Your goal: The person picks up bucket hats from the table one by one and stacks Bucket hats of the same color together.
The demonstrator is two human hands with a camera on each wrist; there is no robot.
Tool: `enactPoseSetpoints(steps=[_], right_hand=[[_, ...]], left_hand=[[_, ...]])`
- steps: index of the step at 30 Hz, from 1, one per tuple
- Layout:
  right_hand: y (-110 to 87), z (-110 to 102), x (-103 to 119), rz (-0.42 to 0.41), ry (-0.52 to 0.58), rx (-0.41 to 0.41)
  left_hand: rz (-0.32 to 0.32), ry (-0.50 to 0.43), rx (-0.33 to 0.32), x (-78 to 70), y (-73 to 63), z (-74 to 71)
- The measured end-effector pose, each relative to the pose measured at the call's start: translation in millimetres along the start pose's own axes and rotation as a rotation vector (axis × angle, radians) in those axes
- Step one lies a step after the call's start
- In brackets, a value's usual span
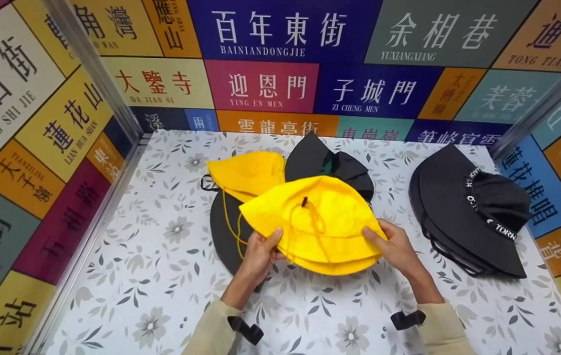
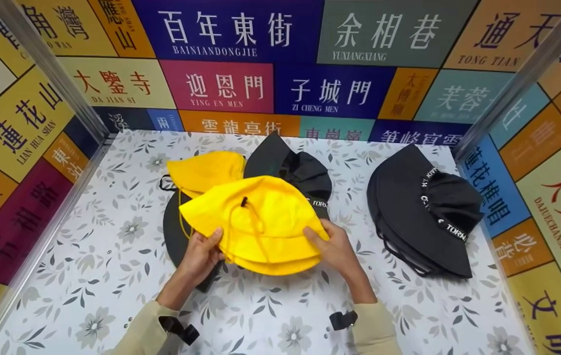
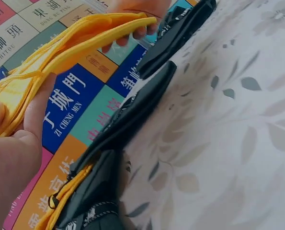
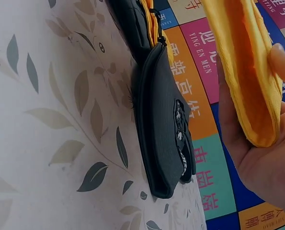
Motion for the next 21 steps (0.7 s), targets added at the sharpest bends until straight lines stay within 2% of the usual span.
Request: enactPoseSetpoints(steps=[6,11,13,16,21], right_hand=[[-2.4,-10.1,5.0,-0.030,-0.020,-0.054],[-5.7,-14.5,7.1,-0.049,-0.039,-0.042],[-7.3,-14.9,6.6,-0.049,-0.043,-0.031],[-8.7,-16.2,4.8,-0.042,-0.046,-0.023],[-9.9,-16.9,1.7,-0.019,-0.053,0.004]], left_hand=[[-0.045,0.057,-0.055,-3.4,-2.9,-11.1],[-0.076,0.119,-0.063,-10.2,-4.0,-21.3],[-0.085,0.144,-0.088,-12.7,-3.4,-27.6],[-0.096,0.218,-0.116,-15.3,-3.2,-36.7],[-0.090,0.360,-0.089,-15.3,-4.2,-45.2]])
Point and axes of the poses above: each hand's wrist, its own y-axis towards the middle knuckle, its own z-axis out of the palm, x = y × z, the point moved 7 cm from there along y, towards the middle knuckle, and after that the axes turned 1 degree about -y, right-handed, at the moved point
